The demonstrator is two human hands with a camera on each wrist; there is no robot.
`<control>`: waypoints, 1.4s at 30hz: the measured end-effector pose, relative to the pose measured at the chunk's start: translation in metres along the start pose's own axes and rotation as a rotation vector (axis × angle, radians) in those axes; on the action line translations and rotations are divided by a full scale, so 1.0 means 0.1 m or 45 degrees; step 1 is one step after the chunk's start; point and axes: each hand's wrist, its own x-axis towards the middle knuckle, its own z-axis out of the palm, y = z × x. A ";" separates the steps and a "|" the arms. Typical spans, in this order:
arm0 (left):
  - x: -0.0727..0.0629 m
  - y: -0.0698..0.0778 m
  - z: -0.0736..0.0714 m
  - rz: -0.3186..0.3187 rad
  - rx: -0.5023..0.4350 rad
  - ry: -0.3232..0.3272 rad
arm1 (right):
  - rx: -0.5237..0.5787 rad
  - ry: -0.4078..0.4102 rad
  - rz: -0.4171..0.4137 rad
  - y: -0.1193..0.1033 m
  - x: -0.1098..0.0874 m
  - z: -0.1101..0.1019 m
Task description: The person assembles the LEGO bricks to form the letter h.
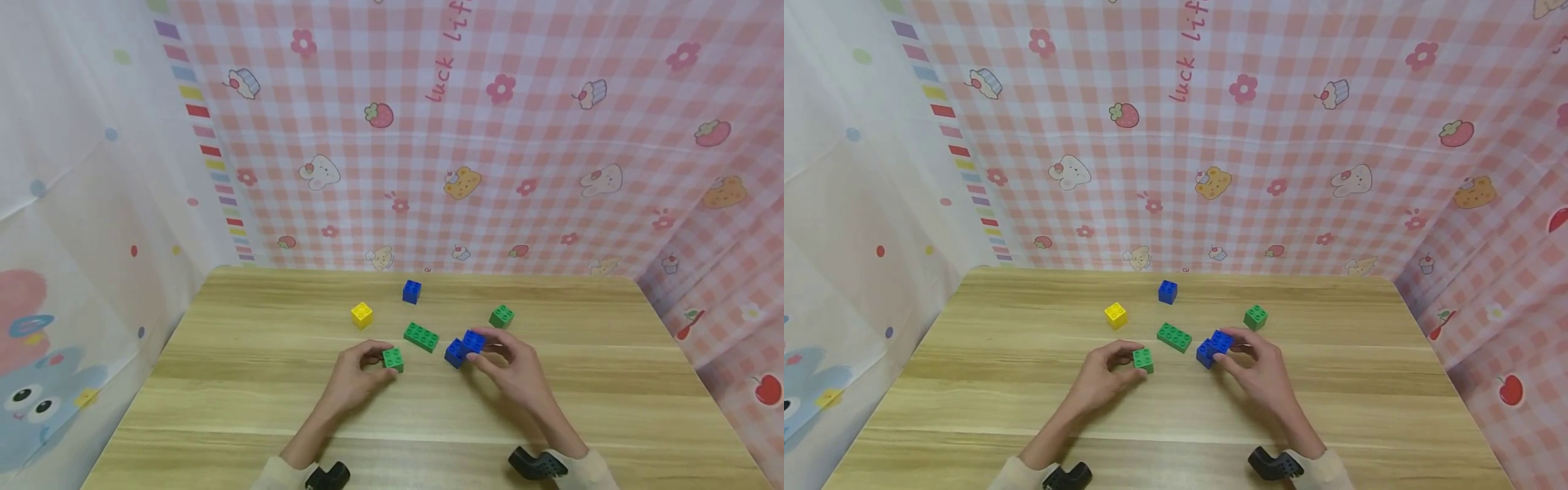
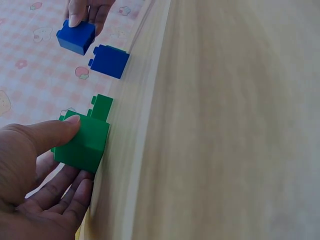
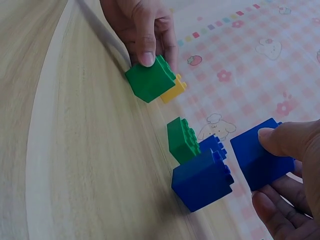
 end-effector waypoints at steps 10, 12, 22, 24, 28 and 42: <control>0.02 0.04 0.07 0.031 -0.002 -0.009 | 0.051 -0.013 -0.017 -0.08 0.04 0.06; 0.03 0.04 0.08 0.027 -0.001 -0.020 | 0.062 -0.024 -0.010 -0.09 0.05 0.08; 0.06 0.06 0.16 0.015 -0.025 -0.062 | 0.069 -0.075 -0.016 -0.18 0.08 0.16; 0.07 0.07 0.17 0.024 -0.027 -0.067 | 0.069 -0.081 -0.034 -0.19 0.09 0.18; 0.07 0.07 0.20 0.038 -0.028 -0.073 | 0.067 -0.098 -0.060 -0.21 0.10 0.23; 0.07 0.07 0.25 0.056 -0.016 -0.111 | 0.062 -0.171 -0.097 -0.25 0.10 0.40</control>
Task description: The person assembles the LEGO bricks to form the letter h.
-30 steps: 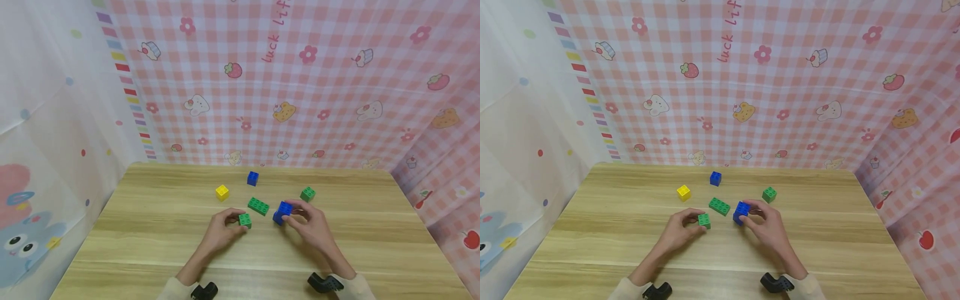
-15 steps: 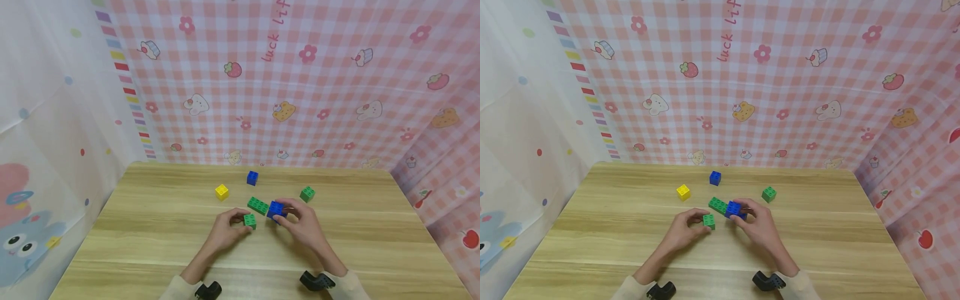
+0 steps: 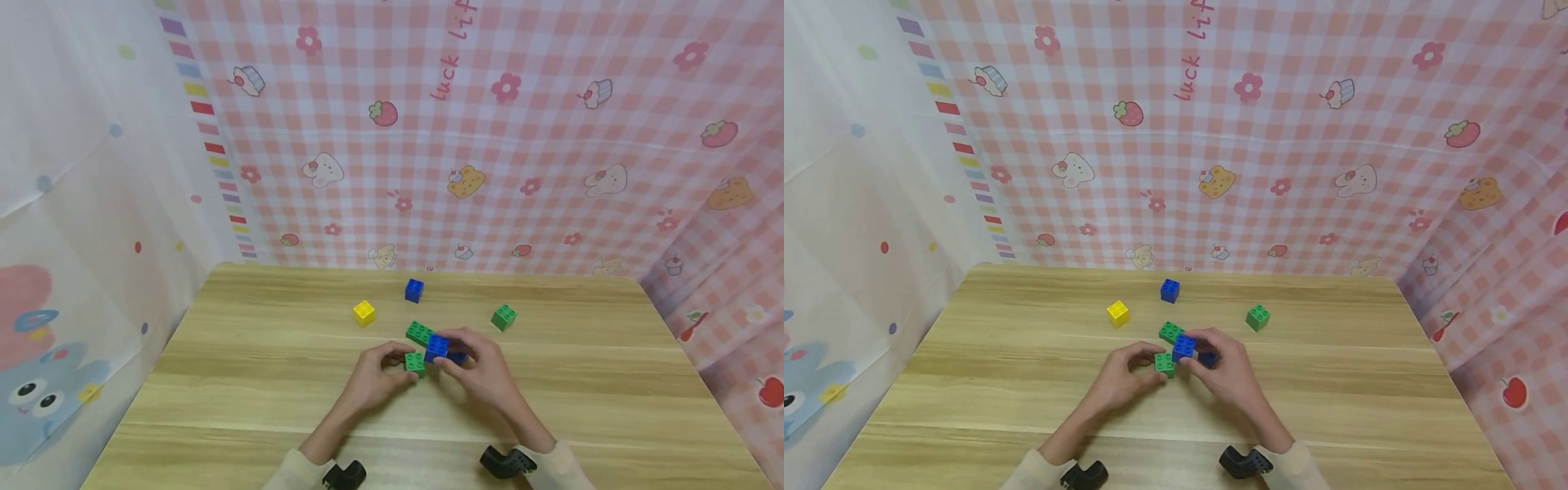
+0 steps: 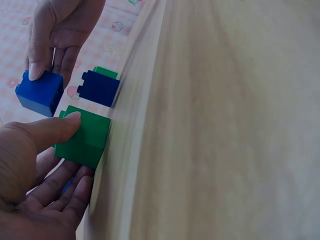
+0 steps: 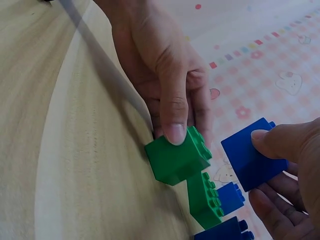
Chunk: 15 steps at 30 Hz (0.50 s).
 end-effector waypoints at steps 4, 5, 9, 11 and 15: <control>-0.01 0.01 0.02 0.001 -0.008 -0.021 | -0.009 -0.015 0.011 0.01 0.00 0.03; -0.01 0.02 0.02 -0.003 -0.008 -0.028 | -0.010 -0.020 0.013 0.01 0.00 0.03; -0.01 0.03 0.03 -0.004 0.000 -0.051 | -0.018 -0.034 0.018 -0.02 -0.01 0.04; 0.00 0.03 0.04 0.009 -0.001 -0.058 | -0.027 -0.042 0.015 -0.03 -0.01 0.05; 0.01 0.03 0.06 0.030 -0.002 -0.064 | -0.030 -0.063 0.012 -0.02 -0.02 0.06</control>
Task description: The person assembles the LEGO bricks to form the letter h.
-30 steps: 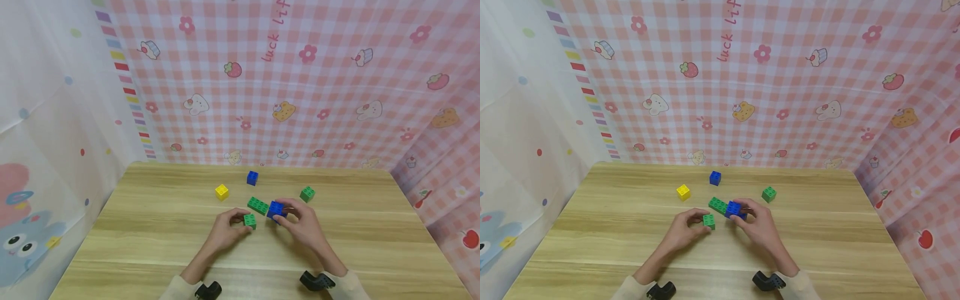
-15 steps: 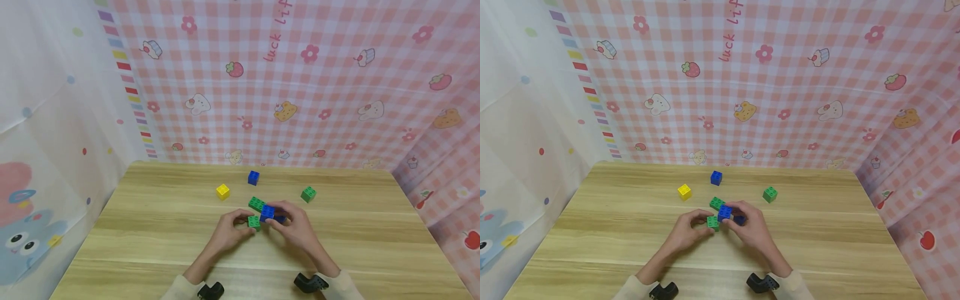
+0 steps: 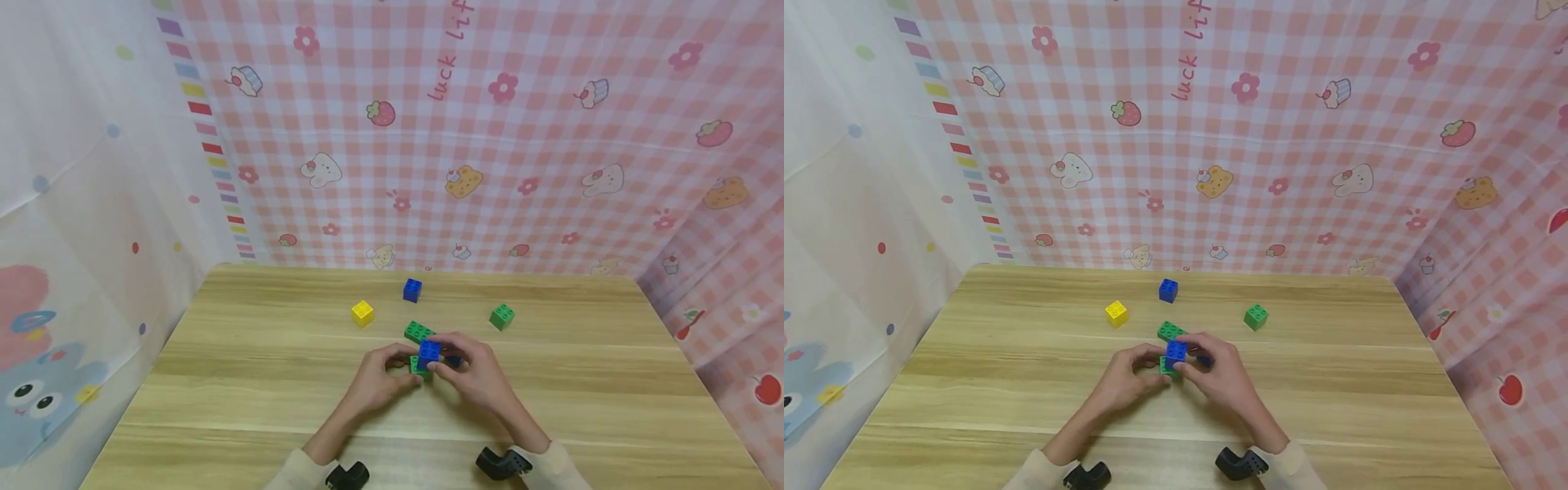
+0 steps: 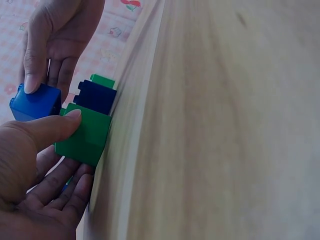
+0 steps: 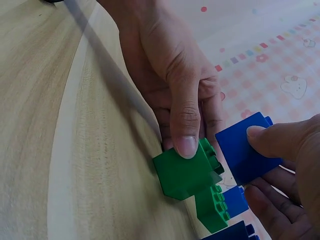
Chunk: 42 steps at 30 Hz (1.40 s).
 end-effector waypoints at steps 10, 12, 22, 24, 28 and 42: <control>0.02 0.01 0.03 0.024 -0.036 -0.005 | 0.037 -0.034 -0.037 0.02 0.00 0.02; 0.02 0.02 0.03 0.028 -0.039 -0.007 | 0.036 -0.040 -0.043 0.02 0.00 0.03; 0.01 0.00 0.02 0.021 -0.004 -0.006 | -0.006 -0.064 -0.077 0.02 0.01 0.04; 0.01 -0.01 0.02 0.014 -0.007 -0.006 | -0.014 -0.074 -0.086 0.03 0.01 0.04; -0.01 -0.02 0.02 -0.005 -0.025 -0.009 | -0.042 -0.097 -0.102 0.03 0.01 0.04; 0.01 -0.06 0.02 0.004 -0.044 -0.026 | -0.173 -0.107 -0.131 -0.02 0.02 0.01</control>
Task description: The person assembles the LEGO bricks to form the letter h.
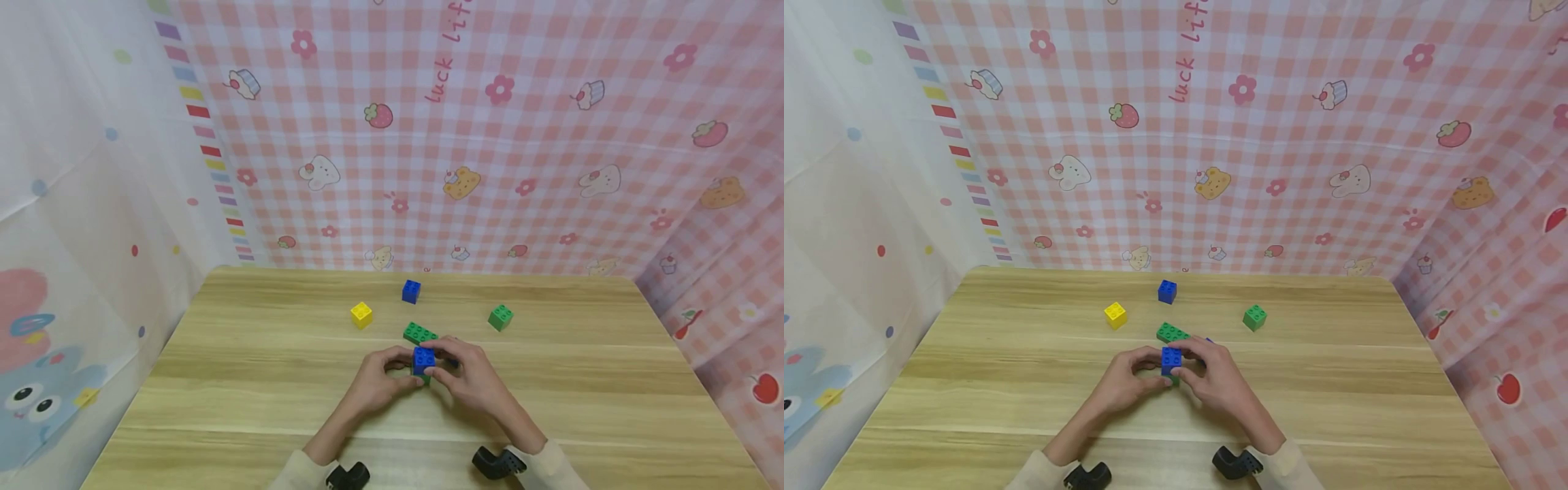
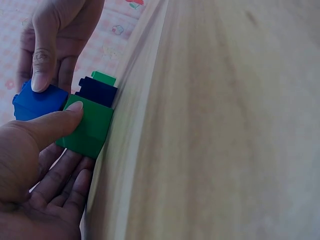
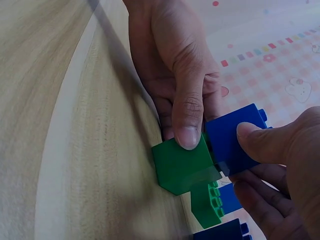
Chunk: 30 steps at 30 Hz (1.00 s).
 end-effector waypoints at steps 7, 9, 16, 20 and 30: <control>0.00 0.01 0.00 -0.012 -0.011 -0.004 | 0.007 -0.017 -0.023 0.00 0.00 0.00; 0.00 0.02 -0.01 -0.021 -0.012 -0.002 | 0.002 -0.017 -0.033 0.00 0.01 0.00; 0.00 0.03 -0.01 -0.046 -0.022 0.004 | -0.024 -0.033 -0.048 -0.03 0.03 -0.02; 0.01 0.03 -0.02 -0.046 -0.003 0.000 | -0.043 -0.049 -0.052 -0.04 0.05 -0.03; 0.01 0.02 -0.01 -0.039 0.002 -0.018 | -0.039 -0.063 -0.034 -0.02 0.05 -0.02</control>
